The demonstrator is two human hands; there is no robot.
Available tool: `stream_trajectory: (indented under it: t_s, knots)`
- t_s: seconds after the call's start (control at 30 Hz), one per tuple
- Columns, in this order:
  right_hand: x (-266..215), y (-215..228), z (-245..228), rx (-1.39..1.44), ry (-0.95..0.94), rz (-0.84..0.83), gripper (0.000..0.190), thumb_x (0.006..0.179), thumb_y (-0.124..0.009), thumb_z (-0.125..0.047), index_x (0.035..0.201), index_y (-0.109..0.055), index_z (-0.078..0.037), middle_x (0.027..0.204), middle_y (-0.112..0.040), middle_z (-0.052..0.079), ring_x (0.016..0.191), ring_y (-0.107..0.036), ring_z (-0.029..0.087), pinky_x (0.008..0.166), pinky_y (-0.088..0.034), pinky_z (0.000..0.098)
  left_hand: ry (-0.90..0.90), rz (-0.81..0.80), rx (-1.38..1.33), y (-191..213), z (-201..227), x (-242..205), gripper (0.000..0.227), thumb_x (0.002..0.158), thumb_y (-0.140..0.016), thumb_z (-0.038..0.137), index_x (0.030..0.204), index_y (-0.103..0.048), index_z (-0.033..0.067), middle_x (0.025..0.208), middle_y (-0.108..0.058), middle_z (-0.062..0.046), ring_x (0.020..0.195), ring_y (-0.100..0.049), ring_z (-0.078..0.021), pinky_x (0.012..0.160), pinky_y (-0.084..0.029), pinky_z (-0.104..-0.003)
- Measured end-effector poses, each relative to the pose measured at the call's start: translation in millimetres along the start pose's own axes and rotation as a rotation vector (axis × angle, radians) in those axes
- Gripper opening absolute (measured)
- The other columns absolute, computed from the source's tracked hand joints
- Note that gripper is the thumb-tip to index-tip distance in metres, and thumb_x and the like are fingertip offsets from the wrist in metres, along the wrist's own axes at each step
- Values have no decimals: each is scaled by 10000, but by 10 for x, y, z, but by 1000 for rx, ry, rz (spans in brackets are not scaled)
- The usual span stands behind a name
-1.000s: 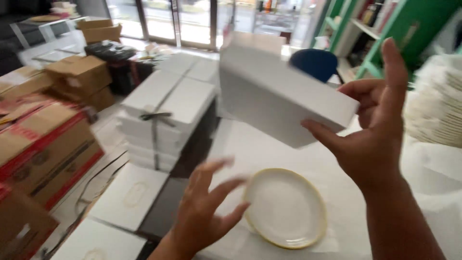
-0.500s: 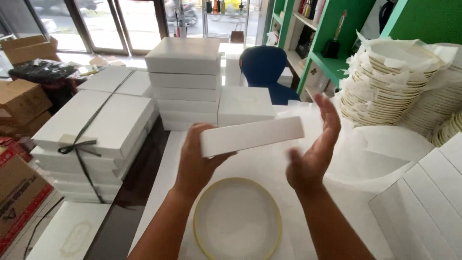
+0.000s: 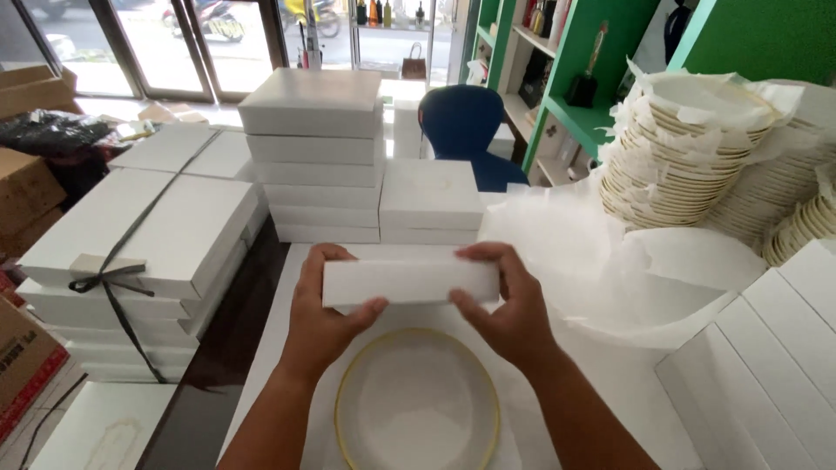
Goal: Wrapping ceramic plates in protective paper and placing them into individual white boxes.
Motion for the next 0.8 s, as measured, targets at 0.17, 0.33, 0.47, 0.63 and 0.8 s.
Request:
stream_trajectory:
  t_s: [0.17, 0.33, 0.47, 0.63, 0.8]
  knots:
    - [13, -25, -328, -301, 224, -130, 484, 704, -943, -265, 1090, -715, -81, 972, -774, 134, 893, -771, 339, 747, -645, 451, -212, -59, 134, 44, 24, 54, 758, 547, -957, 560, 1023, -561, 122, 985, -636, -117, 984, -643, -335, 880, -520, -485]
    - [-44, -98, -624, -488, 378, -216, 460, 694, -955, -250, 1057, -729, -78, 928, -777, 133, 845, -787, 343, 686, -678, 439, -244, -95, 170, 30, 118, 64, 837, 473, -970, 612, 1022, -562, 130, 978, -634, -103, 981, -630, -320, 859, -528, -491]
    - [-74, -153, -692, -559, 437, -247, 447, 701, -958, -246, 1059, -746, -83, 932, -771, 138, 839, -789, 342, 678, -686, 438, -265, -142, 163, 0, 223, 65, 837, 457, -998, 522, 1041, -554, 120, 1003, -620, -132, 1002, -612, -349, 875, -527, -527]
    - [-109, -176, -682, -596, 501, -257, 426, 736, -927, -252, 1079, -740, -83, 941, -762, 123, 830, -780, 313, 643, -675, 407, -290, -178, 205, -58, 285, 20, 818, 484, -1016, 490, 1053, -548, 135, 1043, -606, -99, 1053, -585, -333, 903, -505, -509]
    - [-221, -259, -738, -675, 717, -203, 488, 799, -907, -306, 1149, -678, -56, 1083, -747, 141, 852, -739, 277, 648, -618, 377, -359, -205, 286, -127, 428, -70, 786, 505, -930, 304, 1144, -499, 149, 1136, -505, -25, 1048, -467, -212, 914, -412, -317]
Point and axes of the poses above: each hand's wrist, its own x-axis towards the middle knuckle, its own y-axis out of the back of the hand, z = x × y, the point moved 7 cm from there along x, towards the middle knuckle
